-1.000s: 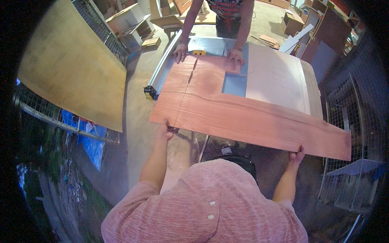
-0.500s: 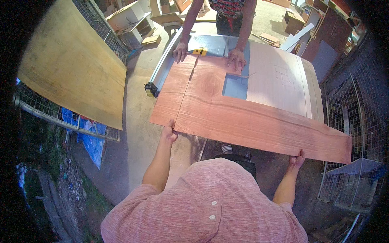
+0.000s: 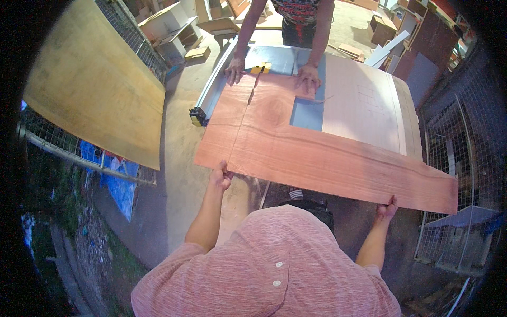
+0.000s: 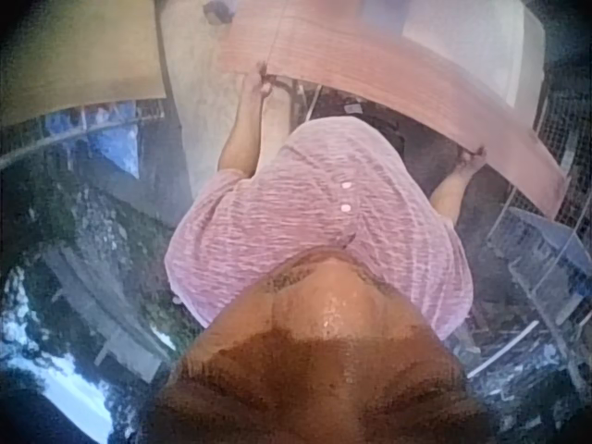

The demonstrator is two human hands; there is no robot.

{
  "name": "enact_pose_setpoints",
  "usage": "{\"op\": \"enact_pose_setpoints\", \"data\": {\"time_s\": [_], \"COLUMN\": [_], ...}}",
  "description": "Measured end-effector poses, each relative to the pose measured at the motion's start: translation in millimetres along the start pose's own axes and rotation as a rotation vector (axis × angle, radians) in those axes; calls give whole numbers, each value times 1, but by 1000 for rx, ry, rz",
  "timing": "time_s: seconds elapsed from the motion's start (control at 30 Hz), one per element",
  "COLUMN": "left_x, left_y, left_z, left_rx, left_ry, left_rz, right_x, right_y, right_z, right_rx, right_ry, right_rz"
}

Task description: The person assists a coworker in cutting a large sheet of plywood on a table saw. The camera wearer positions the wood, guides it through the saw blade, and removes the cut pieces. The coworker operates the saw and helps guide the wood.

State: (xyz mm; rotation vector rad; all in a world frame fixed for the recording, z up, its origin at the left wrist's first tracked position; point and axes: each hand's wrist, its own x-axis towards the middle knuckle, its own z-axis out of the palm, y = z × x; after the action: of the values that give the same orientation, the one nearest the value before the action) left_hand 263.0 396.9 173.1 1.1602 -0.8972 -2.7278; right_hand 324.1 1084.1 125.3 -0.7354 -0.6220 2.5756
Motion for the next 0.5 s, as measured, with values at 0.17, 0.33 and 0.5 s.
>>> {"op": "enact_pose_setpoints", "data": {"time_s": [0.17, 0.33, 0.5], "left_x": [-19, -36, -60], "left_y": [-1, -1, -4], "left_z": [-18, -39, -56], "left_rx": [-8, -26, -16], "left_ry": [-29, -41, 42], "left_rz": [-9, -19, -23], "right_x": [-10, -17, -19], "right_y": [8, 10, 11], "right_z": [18, 28, 30], "right_rx": [34, 59, -3], "right_ry": [-13, 27, 26], "right_rz": [25, 25, 1]}}
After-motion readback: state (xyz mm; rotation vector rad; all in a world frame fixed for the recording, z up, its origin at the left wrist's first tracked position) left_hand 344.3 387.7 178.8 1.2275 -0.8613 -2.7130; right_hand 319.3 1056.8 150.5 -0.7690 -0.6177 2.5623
